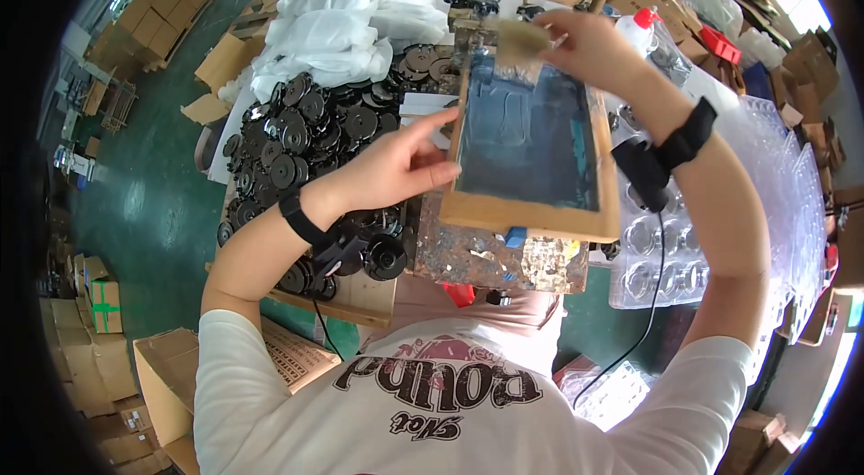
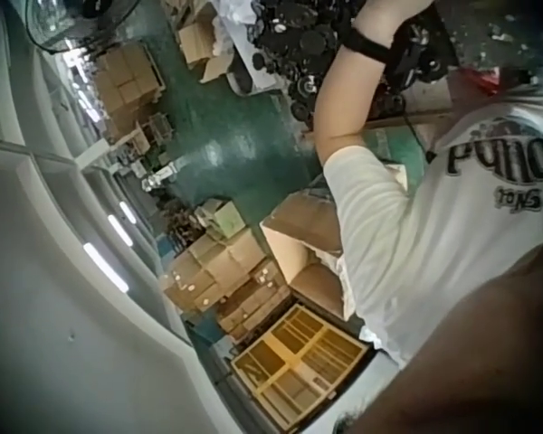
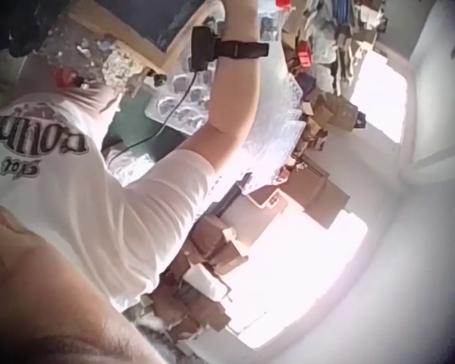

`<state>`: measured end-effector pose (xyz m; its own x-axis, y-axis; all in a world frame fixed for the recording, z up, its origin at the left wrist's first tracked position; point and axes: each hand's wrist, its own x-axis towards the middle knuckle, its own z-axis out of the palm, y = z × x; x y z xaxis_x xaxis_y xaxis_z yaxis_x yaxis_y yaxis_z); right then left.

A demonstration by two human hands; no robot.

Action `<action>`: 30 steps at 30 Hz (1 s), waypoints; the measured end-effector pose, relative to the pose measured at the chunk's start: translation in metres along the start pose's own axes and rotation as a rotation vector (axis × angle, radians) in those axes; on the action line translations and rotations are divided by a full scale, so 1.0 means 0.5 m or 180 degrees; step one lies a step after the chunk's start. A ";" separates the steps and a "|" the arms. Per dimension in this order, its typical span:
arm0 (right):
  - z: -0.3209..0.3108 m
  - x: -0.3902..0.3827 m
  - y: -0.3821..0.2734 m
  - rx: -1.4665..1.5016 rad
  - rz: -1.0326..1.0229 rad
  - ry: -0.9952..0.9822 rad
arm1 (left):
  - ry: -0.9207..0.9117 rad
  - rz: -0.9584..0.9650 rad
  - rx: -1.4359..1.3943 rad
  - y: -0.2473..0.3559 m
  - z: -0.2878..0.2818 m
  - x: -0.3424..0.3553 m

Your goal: The person picks up a metal component from a pile, places it onto a jig, and lowers a screen to apply ink with a squeegee. They then lift the screen, remove the component, and place it into a plastic tray, repeating this process for several more parts.

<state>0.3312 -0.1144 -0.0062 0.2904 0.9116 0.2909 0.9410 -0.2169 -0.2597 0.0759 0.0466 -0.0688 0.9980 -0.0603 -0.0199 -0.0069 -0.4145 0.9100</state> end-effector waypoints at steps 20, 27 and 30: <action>0.197 -0.014 -0.103 0.0033 0.0615 -0.0881 | 0.0919 -0.0718 0.3845 -0.160 -0.140 -0.020; 0.212 0.027 -0.145 0.0329 0.0776 -0.1155 | 0.0648 -0.0596 0.3600 -0.188 -0.146 -0.033; 0.203 0.010 -0.112 0.0403 0.0923 -0.1111 | 0.0520 -0.0485 0.3306 -0.200 -0.157 -0.026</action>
<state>0.2622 -0.0621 -0.0839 0.4420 0.8873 -0.1316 0.7947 -0.4554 -0.4012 0.0687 0.1601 -0.1272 0.9887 0.1483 0.0222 0.1453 -0.9842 0.1012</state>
